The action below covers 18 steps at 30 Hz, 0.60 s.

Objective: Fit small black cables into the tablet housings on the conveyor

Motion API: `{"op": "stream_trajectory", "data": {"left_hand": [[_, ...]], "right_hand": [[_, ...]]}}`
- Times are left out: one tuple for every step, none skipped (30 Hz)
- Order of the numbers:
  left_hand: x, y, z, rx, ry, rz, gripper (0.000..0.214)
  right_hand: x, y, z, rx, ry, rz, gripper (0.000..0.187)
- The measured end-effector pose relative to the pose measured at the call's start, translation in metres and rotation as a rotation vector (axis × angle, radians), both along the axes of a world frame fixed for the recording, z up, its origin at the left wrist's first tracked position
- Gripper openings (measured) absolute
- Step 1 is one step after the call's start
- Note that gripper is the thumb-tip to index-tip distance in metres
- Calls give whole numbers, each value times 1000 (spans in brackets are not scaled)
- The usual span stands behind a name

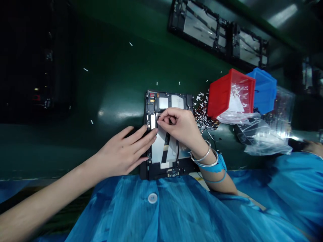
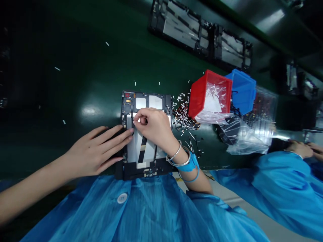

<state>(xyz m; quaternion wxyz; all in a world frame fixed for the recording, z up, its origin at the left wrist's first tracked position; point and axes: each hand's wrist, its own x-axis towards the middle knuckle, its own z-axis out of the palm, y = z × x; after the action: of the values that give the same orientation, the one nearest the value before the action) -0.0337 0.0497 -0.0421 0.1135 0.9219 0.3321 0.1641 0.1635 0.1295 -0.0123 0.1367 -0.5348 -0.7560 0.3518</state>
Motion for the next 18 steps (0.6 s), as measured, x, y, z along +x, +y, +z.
{"op": "stream_trajectory", "data": {"left_hand": [[-1, 1, 0, -18, -5, -10, 45], [-1, 2, 1, -25, -5, -22, 45], [-2, 3, 1, -25, -2, -32, 46], [-2, 4, 2, -23, 2, -41, 47], [-1, 5, 2, -27, 9, -47, 48], [0, 7, 3, -38, 12, -48, 49], [2, 10, 3, -56, 10, -43, 50], [4, 13, 4, -74, 4, -33, 50], [7, 16, 5, -87, 1, -17, 50], [9, 20, 5, -89, 3, 6, 49], [12, 24, 6, -80, 12, 35, 48], [14, 28, 8, -64, 22, 64, 45], [14, 30, 9, -44, 24, 93, 43], [14, 30, 11, -23, 5, 125, 40], [13, 29, 13, -11, -36, 161, 38], [11, 24, 14, -8, -99, 201, 38], [10, 18, 15, -16, -173, 255, 41], [9, 9, 15, -33, -242, 326, 46]], "right_hand": [[0, 0, 0, 3, -9, 1, 10], [-1, -1, 0, 4, -20, 1, 11], [-2, -1, 0, 3, -31, 0, 11], [-2, -1, 0, 4, -41, -3, 10], [-3, -2, -1, 12, -50, -11, 8], [-3, -2, -1, 34, -54, -27, 9], [-3, -3, -1, 72, -51, -50, 11], [-2, -3, 0, 123, -40, -77, 14], [0, -4, 1, 178, -25, -107, 16], [3, -5, 3, 233, -9, -136, 15], [8, -8, 6, 282, 4, -164, 13], [15, -11, 8, 323, 6, -190, 12], [23, -15, 11, 358, -11, -215, 12], [32, -20, 14, 384, -52, -235, 12], [42, -26, 16, 402, -118, -249, 14], [52, -34, 16, 412, -207, -255, 16], [61, -42, 15, 412, -311, -248, 20], [69, -50, 13, 404, -414, -238, 25]]}}
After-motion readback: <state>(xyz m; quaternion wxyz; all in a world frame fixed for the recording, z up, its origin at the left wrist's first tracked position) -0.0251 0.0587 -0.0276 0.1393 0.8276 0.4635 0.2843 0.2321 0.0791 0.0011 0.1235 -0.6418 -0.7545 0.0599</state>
